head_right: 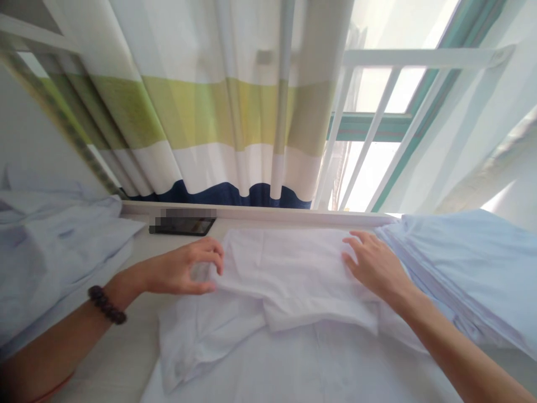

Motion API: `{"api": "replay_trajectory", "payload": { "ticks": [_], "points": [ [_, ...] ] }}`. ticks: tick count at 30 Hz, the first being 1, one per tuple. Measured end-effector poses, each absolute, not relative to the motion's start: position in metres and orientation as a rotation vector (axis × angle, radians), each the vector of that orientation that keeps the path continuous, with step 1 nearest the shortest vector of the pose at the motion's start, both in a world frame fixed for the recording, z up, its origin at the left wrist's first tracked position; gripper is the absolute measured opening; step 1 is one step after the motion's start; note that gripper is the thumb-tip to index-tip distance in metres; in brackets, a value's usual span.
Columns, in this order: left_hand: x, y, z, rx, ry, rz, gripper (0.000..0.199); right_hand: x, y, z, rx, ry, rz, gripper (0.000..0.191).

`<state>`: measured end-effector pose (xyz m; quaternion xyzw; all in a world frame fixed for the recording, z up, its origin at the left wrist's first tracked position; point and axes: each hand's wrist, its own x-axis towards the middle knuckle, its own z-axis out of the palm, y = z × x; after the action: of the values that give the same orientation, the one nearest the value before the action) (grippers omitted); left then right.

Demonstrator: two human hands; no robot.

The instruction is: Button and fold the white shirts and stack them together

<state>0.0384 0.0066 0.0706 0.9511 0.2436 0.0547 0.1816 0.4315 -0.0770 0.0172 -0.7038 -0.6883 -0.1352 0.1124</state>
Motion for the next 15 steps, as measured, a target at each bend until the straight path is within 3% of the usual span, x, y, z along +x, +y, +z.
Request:
{"api": "replay_trajectory", "payload": {
  "ticks": [6, 15],
  "points": [
    [0.045, -0.011, 0.077, 2.710, 0.801, -0.135, 0.023, 0.300, -0.100, 0.062, -1.692, -2.330, 0.395, 0.028],
    [0.040, -0.009, 0.071, 2.837, 0.836, 0.006, 0.008, 0.270, -0.097, 0.028, -1.444, -2.465, 0.250, 0.013]
  ]
}}
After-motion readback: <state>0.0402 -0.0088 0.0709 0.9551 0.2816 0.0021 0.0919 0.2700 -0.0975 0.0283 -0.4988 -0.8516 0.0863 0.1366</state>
